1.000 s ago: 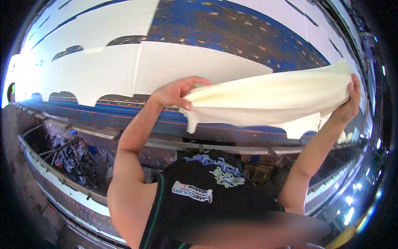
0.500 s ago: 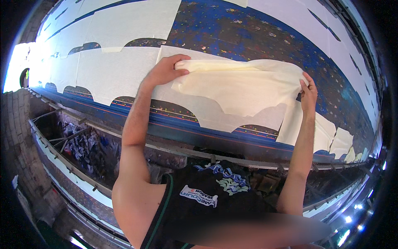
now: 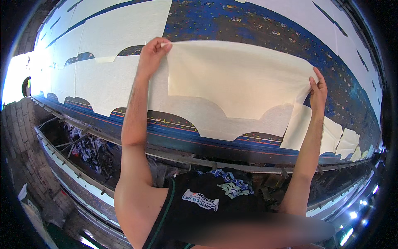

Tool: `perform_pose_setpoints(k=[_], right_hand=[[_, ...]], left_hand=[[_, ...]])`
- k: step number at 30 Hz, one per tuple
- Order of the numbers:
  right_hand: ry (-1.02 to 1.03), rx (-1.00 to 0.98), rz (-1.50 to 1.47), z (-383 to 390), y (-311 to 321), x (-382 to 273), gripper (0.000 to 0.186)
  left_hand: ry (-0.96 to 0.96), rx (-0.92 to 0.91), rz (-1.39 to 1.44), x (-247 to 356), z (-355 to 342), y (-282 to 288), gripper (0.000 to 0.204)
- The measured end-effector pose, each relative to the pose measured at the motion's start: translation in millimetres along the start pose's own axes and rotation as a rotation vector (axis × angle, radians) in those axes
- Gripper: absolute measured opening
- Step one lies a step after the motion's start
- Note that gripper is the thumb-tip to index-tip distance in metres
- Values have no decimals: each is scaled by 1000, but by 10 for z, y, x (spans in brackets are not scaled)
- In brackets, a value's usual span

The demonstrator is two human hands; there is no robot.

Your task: The person applies strips of white adhesive tape to a blue surface, smoothing each piece with their hands to ensure it adheres. They repeat this process, placing multiple strips side by side to cover a larger area.

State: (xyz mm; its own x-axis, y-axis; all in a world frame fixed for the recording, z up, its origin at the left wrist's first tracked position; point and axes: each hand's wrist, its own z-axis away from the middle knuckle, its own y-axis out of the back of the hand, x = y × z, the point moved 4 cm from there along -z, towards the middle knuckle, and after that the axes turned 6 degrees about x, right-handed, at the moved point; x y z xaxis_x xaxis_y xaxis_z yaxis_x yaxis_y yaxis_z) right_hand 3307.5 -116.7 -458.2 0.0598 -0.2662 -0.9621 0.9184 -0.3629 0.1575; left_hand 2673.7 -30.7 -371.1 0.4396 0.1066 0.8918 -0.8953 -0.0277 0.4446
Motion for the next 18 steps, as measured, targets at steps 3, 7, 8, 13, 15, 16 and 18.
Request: perform_pose_setpoints(k=[3, 7, 8, 13, 15, 16, 18], right_hand=[[-34, -9, 31, -88, -111, -31, 48], [-39, -21, 128, -65, -262, 14, 49], [-11, -12, 119, -61, -270, 27, 49], [86, -49, 15, -232, -175, 43, 53], [82, -49, 160, -351, -100, 24, 55], [51, -26, 247, -421, -63, 17, 57], [148, -89, 205, -548, -48, -86, 60]], left_hand=[[58, 31, 48, -67, -248, -111, 44], [-82, 218, -113, -95, -368, -166, 40], [-161, 258, -67, -82, -374, -167, 38], [-336, 359, -156, 13, -498, -100, 23], [-315, 349, -134, 71, -652, -96, 20], [-353, 345, -185, 117, -743, -139, 21], [-472, 337, -260, 220, -956, -277, 23]])
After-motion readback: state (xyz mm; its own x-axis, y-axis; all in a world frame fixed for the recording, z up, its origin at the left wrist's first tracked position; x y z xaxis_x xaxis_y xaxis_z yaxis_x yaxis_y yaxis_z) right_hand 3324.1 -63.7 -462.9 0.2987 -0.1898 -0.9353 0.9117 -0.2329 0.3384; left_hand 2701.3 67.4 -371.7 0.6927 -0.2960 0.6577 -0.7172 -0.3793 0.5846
